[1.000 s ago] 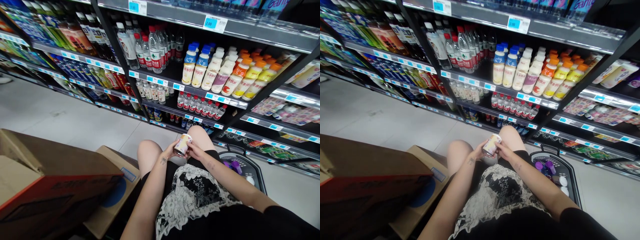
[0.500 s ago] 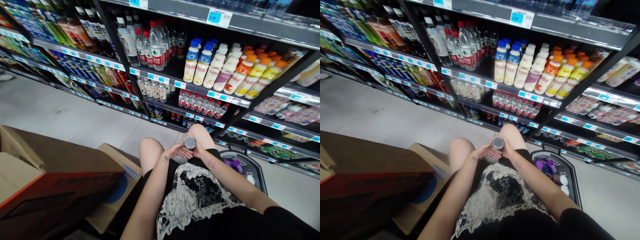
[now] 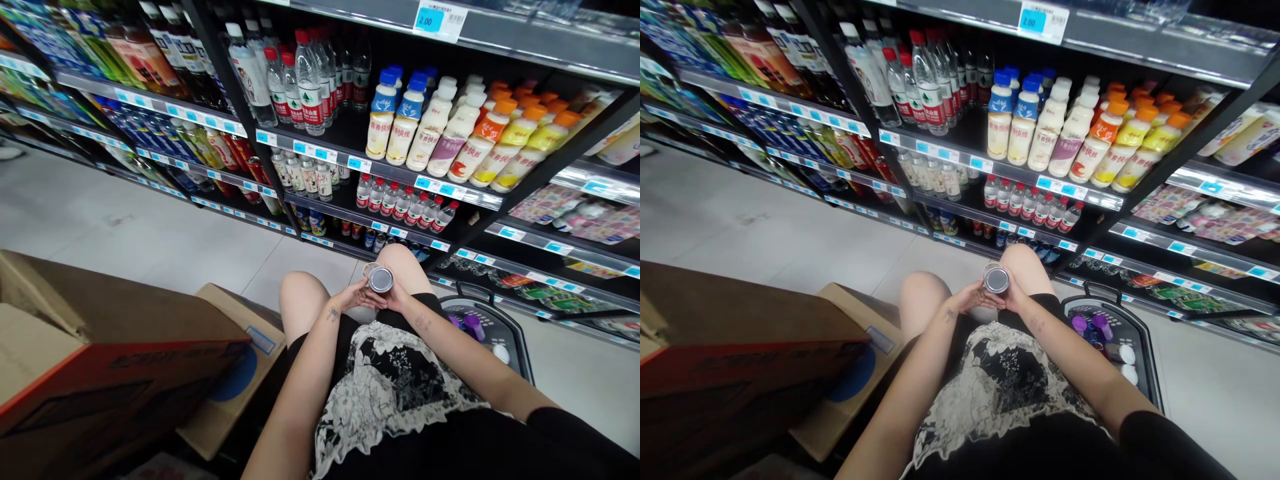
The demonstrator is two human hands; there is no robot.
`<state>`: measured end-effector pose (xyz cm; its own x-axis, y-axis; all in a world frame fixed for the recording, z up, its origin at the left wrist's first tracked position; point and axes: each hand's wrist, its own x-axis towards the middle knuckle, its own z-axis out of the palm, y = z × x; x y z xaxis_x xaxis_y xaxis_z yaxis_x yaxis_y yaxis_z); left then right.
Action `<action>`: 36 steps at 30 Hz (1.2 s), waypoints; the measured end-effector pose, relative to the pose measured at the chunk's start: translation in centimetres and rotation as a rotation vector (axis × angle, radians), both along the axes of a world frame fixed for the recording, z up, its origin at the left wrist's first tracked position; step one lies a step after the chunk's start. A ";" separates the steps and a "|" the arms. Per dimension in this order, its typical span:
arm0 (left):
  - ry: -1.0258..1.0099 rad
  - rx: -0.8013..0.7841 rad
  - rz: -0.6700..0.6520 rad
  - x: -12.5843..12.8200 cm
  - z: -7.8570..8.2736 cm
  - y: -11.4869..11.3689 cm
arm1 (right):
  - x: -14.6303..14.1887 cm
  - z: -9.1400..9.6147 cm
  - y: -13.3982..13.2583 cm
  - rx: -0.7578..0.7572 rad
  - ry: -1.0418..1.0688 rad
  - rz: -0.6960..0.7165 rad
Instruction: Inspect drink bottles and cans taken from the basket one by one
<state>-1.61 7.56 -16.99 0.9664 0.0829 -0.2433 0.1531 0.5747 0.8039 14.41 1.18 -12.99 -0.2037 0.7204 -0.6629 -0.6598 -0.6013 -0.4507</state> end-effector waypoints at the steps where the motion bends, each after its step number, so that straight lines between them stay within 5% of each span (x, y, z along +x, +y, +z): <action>1: -0.002 0.001 -0.001 0.0 0.0 0.0 | 0.0 0.1 0.0 0.003 0.005 -0.001; 29: -0.024 -0.061 0.011 0.1 -0.2 -0.1 | 0.1 -0.5 0.1 0.017 0.001 -0.018; 36: -0.114 -0.327 0.374 0.0 -0.9 0.1 | 0.5 -0.6 -0.4 0.274 -0.009 0.036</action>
